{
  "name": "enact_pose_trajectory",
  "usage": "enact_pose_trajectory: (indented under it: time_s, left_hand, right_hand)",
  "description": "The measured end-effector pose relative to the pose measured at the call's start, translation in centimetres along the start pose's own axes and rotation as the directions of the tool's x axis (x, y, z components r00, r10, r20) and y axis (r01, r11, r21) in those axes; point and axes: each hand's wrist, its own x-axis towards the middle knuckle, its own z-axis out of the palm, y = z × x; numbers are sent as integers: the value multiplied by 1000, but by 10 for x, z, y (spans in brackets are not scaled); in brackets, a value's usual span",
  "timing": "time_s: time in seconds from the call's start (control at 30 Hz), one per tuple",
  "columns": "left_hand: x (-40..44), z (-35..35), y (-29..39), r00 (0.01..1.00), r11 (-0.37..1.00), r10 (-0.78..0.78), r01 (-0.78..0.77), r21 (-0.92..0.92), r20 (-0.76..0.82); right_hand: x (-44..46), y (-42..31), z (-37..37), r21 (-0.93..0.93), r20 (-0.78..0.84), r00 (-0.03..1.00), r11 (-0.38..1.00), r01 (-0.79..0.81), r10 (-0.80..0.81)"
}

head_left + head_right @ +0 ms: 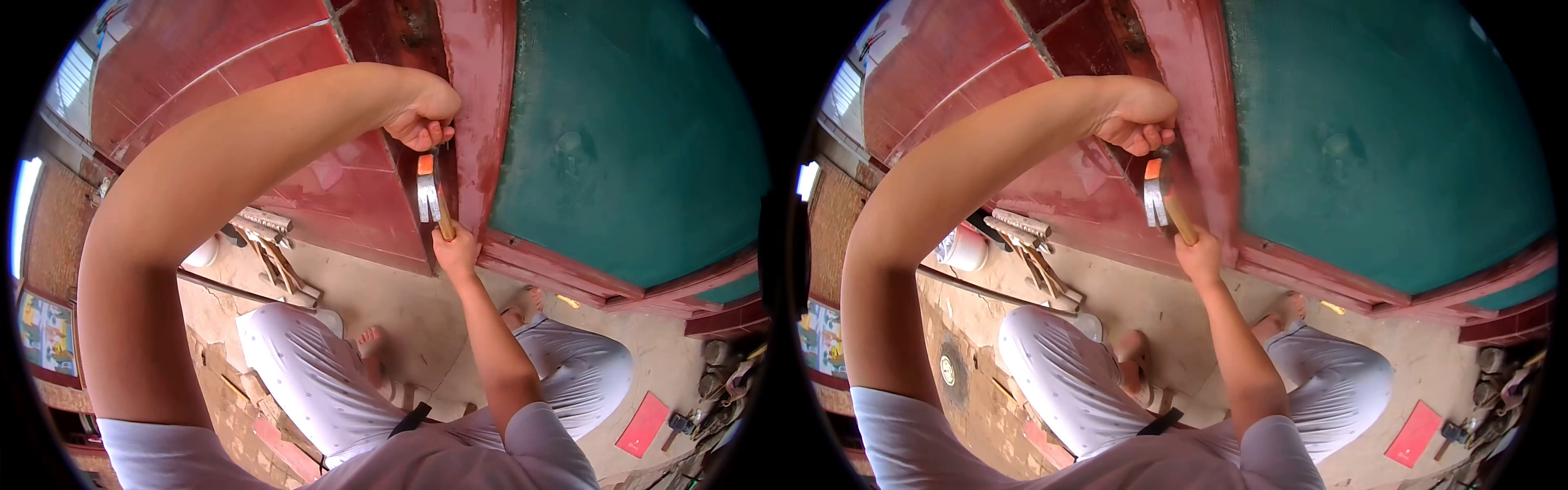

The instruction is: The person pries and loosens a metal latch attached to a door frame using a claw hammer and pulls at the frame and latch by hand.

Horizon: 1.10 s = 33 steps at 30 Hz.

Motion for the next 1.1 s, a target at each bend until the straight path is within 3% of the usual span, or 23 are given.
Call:
enact_pose_trajectory:
  time_s: [0.37, 0.47, 0.57, 0.67, 0.77, 0.87, 0.97, 1.1]
  left_hand:
    - [-6, 6, -1, 996, 998, 63, -63, 1, -71]
    - [-3, 6, -2, 994, 996, 90, -90, 0, -67]
    - [-2, 5, -4, 993, 995, 99, -100, -17, -69]
    - [-2, 4, -4, 989, 992, 125, -126, -8, -77]
    - [-2, 5, -5, 988, 990, 142, -143, -5, -57]
    - [-2, 10, -7, 985, 989, 138, -142, -32, -106]
    - [-1, 8, -7, 984, 989, 141, -146, -37, -107]
    - [4, 6, -6, 988, 992, 123, -126, -26, -90]
  right_hand:
    - [19, 31, 17, 41, -60, 998, 999, 15, -13]
    - [15, 37, 17, 8, -36, 996, 996, 87, -87]
    - [24, 34, 23, 16, -45, 999, 1000, 27, -26]
    - [17, 38, 20, -6, -35, 994, 995, 103, -103]
    - [17, 39, 20, 53, -67, 993, 994, 98, -94]
    - [19, 35, 18, -40, -43, 999, 999, 1, -2]
    - [9, 31, 13, 26, -85, 994, 997, 71, -69]
    - [9, 27, 5, 20, -10, 990, 990, 140, -140]
